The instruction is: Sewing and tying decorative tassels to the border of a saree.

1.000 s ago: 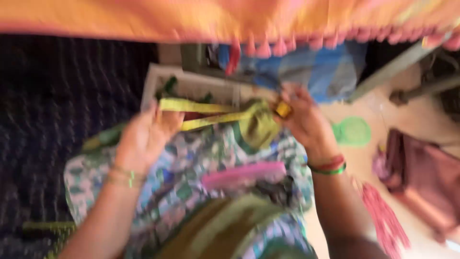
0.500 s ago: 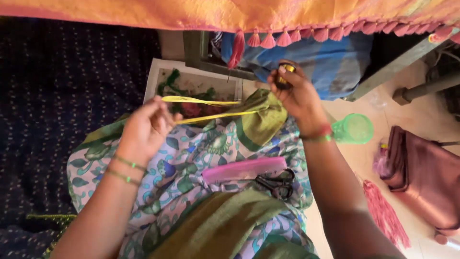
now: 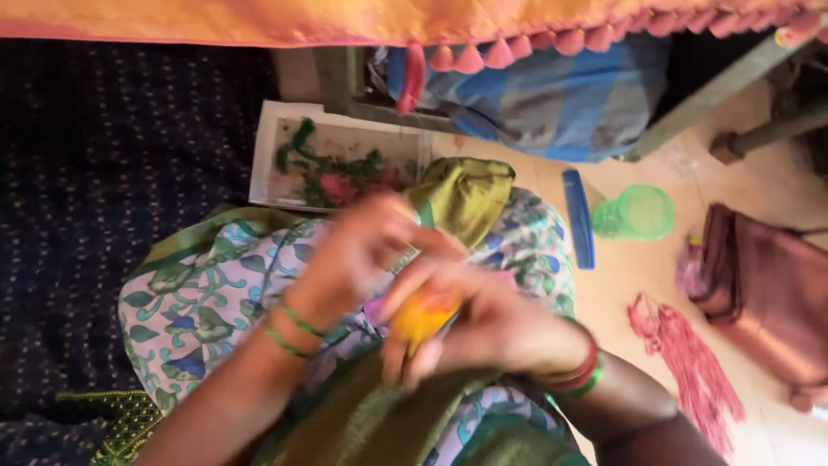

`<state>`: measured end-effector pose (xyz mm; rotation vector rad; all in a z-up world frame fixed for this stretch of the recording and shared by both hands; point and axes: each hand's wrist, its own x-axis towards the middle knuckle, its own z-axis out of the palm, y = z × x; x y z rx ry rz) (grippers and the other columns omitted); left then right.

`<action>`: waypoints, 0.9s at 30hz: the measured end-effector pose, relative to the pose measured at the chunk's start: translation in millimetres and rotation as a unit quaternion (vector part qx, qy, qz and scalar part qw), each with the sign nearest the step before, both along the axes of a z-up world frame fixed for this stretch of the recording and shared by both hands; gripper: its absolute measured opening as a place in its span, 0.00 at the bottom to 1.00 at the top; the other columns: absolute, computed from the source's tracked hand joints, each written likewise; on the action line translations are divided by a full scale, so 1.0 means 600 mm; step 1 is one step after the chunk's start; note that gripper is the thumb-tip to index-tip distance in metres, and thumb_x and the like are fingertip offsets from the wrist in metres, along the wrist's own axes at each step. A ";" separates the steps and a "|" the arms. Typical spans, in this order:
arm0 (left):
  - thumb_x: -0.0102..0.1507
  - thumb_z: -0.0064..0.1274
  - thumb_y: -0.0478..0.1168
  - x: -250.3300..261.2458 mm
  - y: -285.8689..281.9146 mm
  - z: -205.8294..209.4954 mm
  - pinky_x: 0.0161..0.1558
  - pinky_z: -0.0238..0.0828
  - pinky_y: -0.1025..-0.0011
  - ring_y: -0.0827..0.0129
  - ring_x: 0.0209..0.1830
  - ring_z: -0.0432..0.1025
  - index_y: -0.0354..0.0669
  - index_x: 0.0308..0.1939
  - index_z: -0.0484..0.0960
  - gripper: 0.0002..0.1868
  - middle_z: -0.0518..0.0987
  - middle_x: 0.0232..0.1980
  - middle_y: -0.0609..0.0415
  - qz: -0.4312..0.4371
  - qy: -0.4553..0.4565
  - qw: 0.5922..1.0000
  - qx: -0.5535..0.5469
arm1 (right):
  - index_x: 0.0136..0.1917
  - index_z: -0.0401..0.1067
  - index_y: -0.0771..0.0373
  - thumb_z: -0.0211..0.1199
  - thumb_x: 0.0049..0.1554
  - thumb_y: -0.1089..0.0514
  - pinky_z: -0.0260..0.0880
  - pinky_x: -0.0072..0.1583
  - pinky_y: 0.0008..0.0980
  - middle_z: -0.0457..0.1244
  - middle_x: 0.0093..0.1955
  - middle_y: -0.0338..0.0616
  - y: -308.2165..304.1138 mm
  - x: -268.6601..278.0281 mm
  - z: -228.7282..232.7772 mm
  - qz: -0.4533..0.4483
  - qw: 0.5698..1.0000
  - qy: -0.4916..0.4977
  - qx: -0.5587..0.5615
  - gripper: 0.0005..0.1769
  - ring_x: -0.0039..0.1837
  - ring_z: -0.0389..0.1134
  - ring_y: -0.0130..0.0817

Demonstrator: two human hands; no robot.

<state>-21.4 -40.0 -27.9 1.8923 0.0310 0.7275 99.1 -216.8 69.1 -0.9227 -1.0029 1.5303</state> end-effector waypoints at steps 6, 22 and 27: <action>0.61 0.53 0.33 -0.048 -0.049 0.000 0.49 0.74 0.67 0.66 0.46 0.76 0.35 0.46 0.78 0.10 0.82 0.44 0.49 -0.187 0.087 0.965 -0.159 | 0.61 0.65 0.63 0.66 0.60 0.63 0.73 0.39 0.26 0.67 0.48 0.48 -0.013 0.005 -0.006 -0.004 0.987 0.107 -0.120 0.17 0.42 0.72 0.30; 0.66 0.50 0.36 -0.079 0.043 -0.031 0.31 0.64 0.62 0.68 0.24 0.67 0.42 0.34 0.80 0.06 0.74 0.25 0.56 0.285 0.165 0.936 -0.125 | 0.53 0.66 0.59 0.70 0.55 0.65 0.68 0.44 0.34 0.64 0.42 0.43 -0.119 0.105 -0.032 -0.198 0.947 -0.201 0.153 0.17 0.43 0.67 0.38; 0.74 0.47 0.38 -0.069 0.082 -0.039 0.52 0.75 0.63 0.72 0.28 0.72 0.42 0.39 0.78 0.09 0.74 0.28 0.60 0.044 -0.068 0.774 -0.628 | 0.65 0.59 0.67 0.59 0.63 0.55 0.66 0.44 0.55 0.63 0.41 0.64 -0.249 0.375 -0.429 -0.378 0.634 -0.631 -0.239 0.22 0.43 0.66 0.60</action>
